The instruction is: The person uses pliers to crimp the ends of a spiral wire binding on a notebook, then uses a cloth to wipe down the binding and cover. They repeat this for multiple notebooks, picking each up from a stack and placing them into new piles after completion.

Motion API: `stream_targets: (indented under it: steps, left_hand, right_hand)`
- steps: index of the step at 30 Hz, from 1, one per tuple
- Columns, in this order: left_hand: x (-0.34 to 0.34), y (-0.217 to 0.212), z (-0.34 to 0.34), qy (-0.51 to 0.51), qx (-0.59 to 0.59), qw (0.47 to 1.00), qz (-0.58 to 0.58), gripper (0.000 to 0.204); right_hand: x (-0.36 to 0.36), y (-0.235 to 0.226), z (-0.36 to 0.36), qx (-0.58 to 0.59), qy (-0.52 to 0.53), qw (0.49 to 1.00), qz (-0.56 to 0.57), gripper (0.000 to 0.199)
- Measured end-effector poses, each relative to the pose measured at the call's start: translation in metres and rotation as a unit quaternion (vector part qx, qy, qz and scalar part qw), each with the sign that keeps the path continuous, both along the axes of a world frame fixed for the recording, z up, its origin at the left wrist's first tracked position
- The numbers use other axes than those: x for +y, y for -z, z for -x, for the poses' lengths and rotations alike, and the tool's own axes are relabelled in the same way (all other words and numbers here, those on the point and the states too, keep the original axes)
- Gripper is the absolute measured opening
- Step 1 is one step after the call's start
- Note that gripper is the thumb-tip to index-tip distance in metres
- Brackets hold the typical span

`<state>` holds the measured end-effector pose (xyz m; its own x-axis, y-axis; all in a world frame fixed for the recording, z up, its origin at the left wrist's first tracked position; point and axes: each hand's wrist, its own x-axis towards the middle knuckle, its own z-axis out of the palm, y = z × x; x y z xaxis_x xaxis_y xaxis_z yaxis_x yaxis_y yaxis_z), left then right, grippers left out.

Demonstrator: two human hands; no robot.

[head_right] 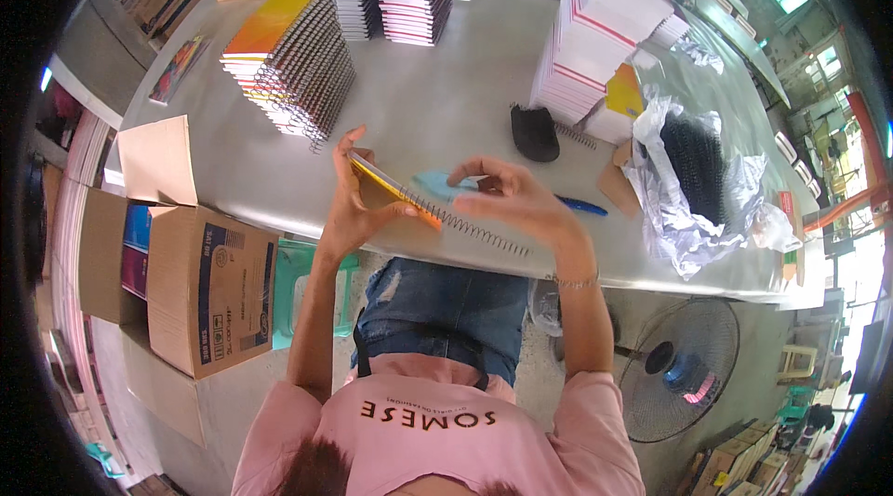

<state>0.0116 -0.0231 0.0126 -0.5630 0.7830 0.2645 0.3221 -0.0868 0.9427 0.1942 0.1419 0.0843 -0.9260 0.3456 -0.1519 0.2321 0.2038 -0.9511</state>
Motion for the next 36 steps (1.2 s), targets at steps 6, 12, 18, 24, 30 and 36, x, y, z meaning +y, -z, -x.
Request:
stream_targets:
  steps: [6, 12, 18, 24, 30, 36]
  left_hand:
    - [0.004, 0.006, 0.005, 0.030, 0.005, 0.999, -0.027, 0.120]
    - [0.005, -0.004, 0.003, 0.037, -0.032, 0.999, -0.018, 0.111]
    - [0.005, 0.004, 0.007, 0.044, 0.001, 0.998, -0.043, 0.096]
    - [0.005, 0.002, 0.003, 0.072, -0.033, 0.996, -0.032, 0.091]
    - [0.005, 0.004, 0.007, 0.069, 0.008, 0.998, -0.014, 0.089]
    - [0.006, 0.006, 0.013, 0.077, -0.014, 0.997, -0.021, 0.087]
  right_hand:
    - [0.000, 0.005, 0.003, -0.038, 0.022, 0.999, -0.016, 0.042]
    - [-0.015, 0.050, 0.014, 0.020, 0.081, 0.903, -0.422, 0.051]
    - [0.015, 0.032, 0.010, 0.050, 0.018, 0.998, 0.022, 0.049]
    - [0.014, -0.004, 0.008, 0.049, -0.134, 0.986, 0.081, 0.046]
    - [0.015, -0.007, 0.013, 0.033, -0.061, 0.995, 0.077, 0.043]
    - [0.008, -0.001, 0.020, 0.014, -0.054, 0.998, 0.031, 0.043]
